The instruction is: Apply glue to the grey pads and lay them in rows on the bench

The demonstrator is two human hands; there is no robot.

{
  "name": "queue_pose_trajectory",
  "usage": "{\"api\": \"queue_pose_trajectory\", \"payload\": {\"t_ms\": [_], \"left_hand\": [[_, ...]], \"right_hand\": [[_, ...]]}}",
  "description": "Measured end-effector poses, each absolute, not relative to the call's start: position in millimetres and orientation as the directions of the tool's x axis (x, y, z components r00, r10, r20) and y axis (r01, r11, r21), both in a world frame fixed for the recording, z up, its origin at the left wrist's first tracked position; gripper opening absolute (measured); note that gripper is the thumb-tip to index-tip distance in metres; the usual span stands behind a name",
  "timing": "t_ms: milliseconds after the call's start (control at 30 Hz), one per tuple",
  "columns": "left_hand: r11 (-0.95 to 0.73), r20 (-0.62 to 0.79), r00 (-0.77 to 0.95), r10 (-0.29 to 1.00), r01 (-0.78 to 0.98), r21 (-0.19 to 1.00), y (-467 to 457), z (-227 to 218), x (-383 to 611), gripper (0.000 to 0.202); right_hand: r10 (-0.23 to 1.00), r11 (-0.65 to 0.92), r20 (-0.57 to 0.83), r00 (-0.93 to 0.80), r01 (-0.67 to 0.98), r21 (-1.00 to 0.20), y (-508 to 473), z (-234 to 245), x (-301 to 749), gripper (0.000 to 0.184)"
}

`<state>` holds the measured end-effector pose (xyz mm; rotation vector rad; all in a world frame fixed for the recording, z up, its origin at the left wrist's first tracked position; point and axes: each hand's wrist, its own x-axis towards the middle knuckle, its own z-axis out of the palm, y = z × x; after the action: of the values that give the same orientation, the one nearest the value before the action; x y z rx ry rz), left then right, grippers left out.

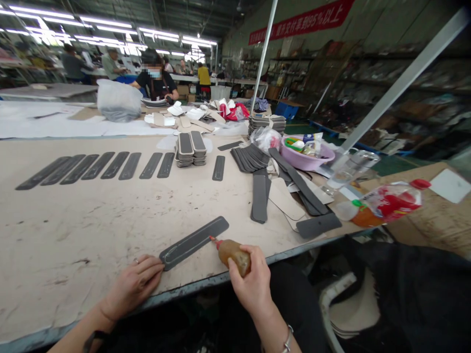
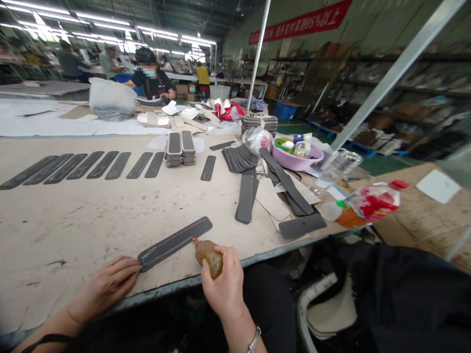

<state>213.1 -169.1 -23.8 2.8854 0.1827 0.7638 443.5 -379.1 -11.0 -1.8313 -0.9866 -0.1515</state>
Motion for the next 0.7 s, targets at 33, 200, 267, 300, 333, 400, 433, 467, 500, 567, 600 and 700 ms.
{"api": "queue_pose_trajectory", "payload": {"t_ms": [33,200,267,300,333,400,433,467,500,567,600,700], "left_hand": [[-0.981,0.479,0.863,0.159,0.083,0.177,-168,-25,213,0.018],[-0.981,0.485,0.86,0.161,0.087,0.172,-165,-29,210,0.018],[-0.983,0.487,0.86,0.153,0.083,0.161,-165,-28,210,0.017],[-0.985,0.489,0.86,0.145,0.079,0.153,-165,-27,210,0.017],[-0.986,0.49,0.861,0.138,0.075,0.146,-166,-25,211,0.017],[-0.988,0.489,0.863,0.129,0.07,0.137,-167,-22,212,0.017],[-0.988,0.491,0.862,0.127,0.068,0.136,-167,-21,213,0.017],[-0.988,0.492,0.861,0.127,0.068,0.136,-168,-19,214,0.018],[-0.988,0.493,0.861,0.128,0.068,0.137,-168,-19,215,0.018],[-0.988,0.494,0.86,0.127,0.068,0.136,-168,-19,215,0.018],[-0.989,0.493,0.861,0.126,0.068,0.134,-167,-20,215,0.017],[-0.991,0.489,0.865,0.114,0.065,0.115,-165,-23,212,0.017]], "right_hand": [[0.537,-0.179,0.522,0.663,0.694,-0.697,-379,-12,448,0.025],[0.488,-0.168,0.593,0.64,0.736,-0.656,-378,-14,454,0.025],[0.51,-0.068,0.58,0.636,0.701,-0.71,-375,-12,443,0.027],[0.536,-0.008,0.564,0.628,0.672,-0.741,-373,-11,436,0.028],[0.57,0.045,0.548,0.612,0.643,-0.765,-370,-10,428,0.03],[0.644,0.115,0.528,0.553,0.613,-0.782,-365,-8,413,0.032],[0.672,0.128,0.524,0.524,0.614,-0.779,-363,-8,408,0.033],[0.689,0.128,0.52,0.505,0.622,-0.773,-361,-7,405,0.033],[0.696,0.112,0.515,0.5,0.632,-0.767,-360,-8,405,0.032],[0.682,0.048,0.5,0.533,0.65,-0.759,-359,-9,411,0.031],[0.661,0.006,0.496,0.563,0.657,-0.754,-360,-10,418,0.03],[0.567,-0.113,0.505,0.651,0.669,-0.735,-364,-13,440,0.028]]}}
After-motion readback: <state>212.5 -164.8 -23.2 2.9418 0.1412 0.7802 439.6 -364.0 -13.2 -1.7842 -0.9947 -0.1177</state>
